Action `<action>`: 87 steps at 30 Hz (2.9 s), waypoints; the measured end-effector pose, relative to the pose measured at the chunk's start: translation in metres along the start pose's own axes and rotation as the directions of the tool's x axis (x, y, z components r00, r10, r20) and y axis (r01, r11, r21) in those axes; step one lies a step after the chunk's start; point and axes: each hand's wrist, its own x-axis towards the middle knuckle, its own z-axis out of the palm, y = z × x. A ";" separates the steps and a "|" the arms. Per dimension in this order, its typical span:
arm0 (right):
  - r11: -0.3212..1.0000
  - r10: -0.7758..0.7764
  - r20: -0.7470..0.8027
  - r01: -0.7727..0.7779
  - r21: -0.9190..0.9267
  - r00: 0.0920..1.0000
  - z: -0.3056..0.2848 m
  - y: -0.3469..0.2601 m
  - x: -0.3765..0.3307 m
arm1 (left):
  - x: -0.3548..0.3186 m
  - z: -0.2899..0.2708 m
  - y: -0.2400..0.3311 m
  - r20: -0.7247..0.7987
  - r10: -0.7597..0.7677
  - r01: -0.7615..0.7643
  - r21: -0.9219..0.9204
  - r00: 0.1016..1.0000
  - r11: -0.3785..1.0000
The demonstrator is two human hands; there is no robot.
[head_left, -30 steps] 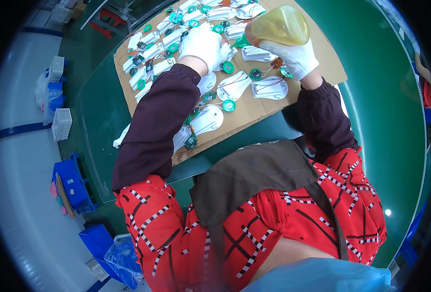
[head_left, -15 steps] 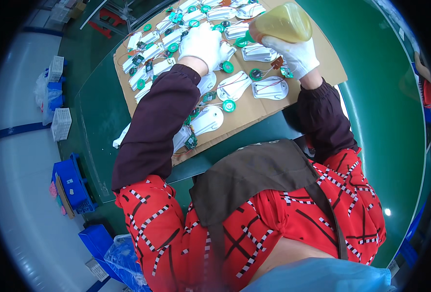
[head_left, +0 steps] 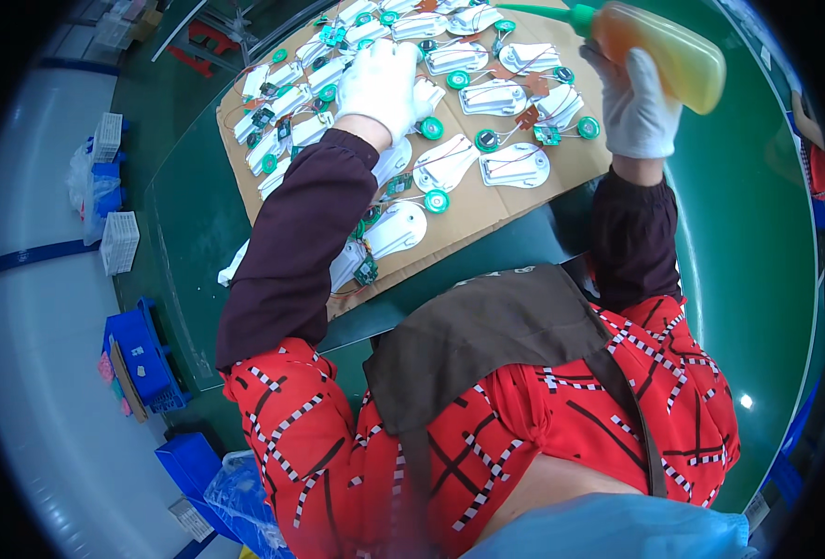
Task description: Applying glue or sealant from a squeeze bottle onto small plastic parts arranged on a board.
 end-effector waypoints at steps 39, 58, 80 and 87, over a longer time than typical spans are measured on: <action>0.997 0.068 -0.024 -0.069 -0.029 0.997 -0.013 -0.036 -0.040 | -0.018 -0.026 0.015 0.205 0.515 -0.554 0.280 0.832 0.784; 0.997 0.076 -0.010 -0.076 -0.017 0.997 -0.015 -0.035 -0.043 | -0.024 -0.041 -0.016 -0.021 0.019 -0.028 -0.714 1.000 0.700; 0.963 0.269 -0.061 -0.268 0.018 0.961 -0.007 -0.031 -0.058 | -0.058 -0.031 0.040 0.177 0.147 -0.104 -0.231 0.973 0.967; 0.938 0.345 0.007 -0.345 0.021 0.939 -0.012 -0.030 -0.074 | -0.064 -0.027 0.037 0.221 0.023 0.026 -0.215 0.975 0.976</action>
